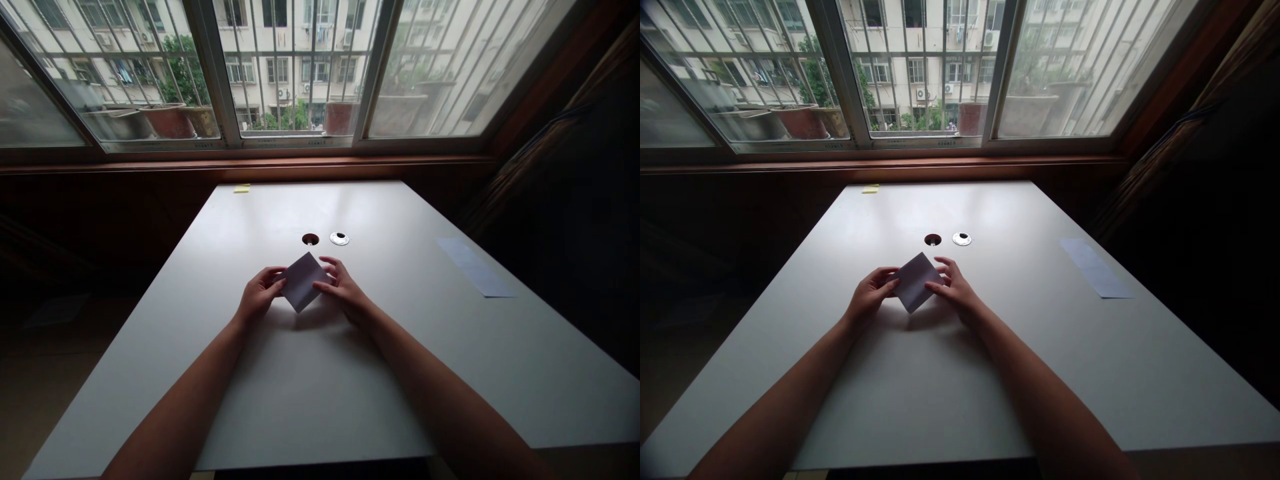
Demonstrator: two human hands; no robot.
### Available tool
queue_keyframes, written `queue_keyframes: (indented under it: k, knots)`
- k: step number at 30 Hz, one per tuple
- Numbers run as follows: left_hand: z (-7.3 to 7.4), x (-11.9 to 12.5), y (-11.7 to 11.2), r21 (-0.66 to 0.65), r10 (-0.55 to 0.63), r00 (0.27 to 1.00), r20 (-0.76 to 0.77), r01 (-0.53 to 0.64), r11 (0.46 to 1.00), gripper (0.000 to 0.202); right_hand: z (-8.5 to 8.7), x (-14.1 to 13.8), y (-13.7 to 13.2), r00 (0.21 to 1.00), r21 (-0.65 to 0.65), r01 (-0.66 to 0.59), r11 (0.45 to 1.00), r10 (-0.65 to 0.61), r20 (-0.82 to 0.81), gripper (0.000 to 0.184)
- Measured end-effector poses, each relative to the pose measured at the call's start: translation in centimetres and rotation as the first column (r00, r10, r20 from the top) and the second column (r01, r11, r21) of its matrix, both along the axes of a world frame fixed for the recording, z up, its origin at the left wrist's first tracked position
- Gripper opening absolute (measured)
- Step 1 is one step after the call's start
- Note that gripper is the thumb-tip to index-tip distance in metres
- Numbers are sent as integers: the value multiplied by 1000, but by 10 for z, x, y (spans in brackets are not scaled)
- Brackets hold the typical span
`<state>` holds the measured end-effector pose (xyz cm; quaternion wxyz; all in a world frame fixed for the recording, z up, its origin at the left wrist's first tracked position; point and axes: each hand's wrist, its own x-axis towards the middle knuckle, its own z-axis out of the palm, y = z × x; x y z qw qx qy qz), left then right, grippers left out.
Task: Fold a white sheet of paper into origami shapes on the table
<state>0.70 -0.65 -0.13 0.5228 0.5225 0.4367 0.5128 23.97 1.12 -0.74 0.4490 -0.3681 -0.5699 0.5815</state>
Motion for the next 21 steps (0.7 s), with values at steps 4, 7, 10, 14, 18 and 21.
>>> queue_keyframes:
  k: [4,7,10,14,18,21]
  knots:
    - [0,1,1,-9,116,991,70,-115,993,42,3,-2,1,997,-60,5,998,-9,-73,77]
    - [0,1,1,-8,144,981,127,-144,989,40,5,-2,0,997,-66,-53,996,49,-59,84]
    - [0,1,1,-30,122,979,161,-119,992,39,3,-6,-2,994,-67,-111,992,109,-30,76]
    - [-2,0,2,-50,80,981,174,-72,996,39,-1,-13,-6,997,-89,-66,994,62,-50,56]
    - [-4,-1,3,-54,28,988,152,-20,998,41,0,-17,-8,993,-111,-7,994,-6,-116,53]
    - [-4,0,3,-28,-24,995,94,27,999,40,0,-16,-6,989,-97,22,995,-35,-144,52]
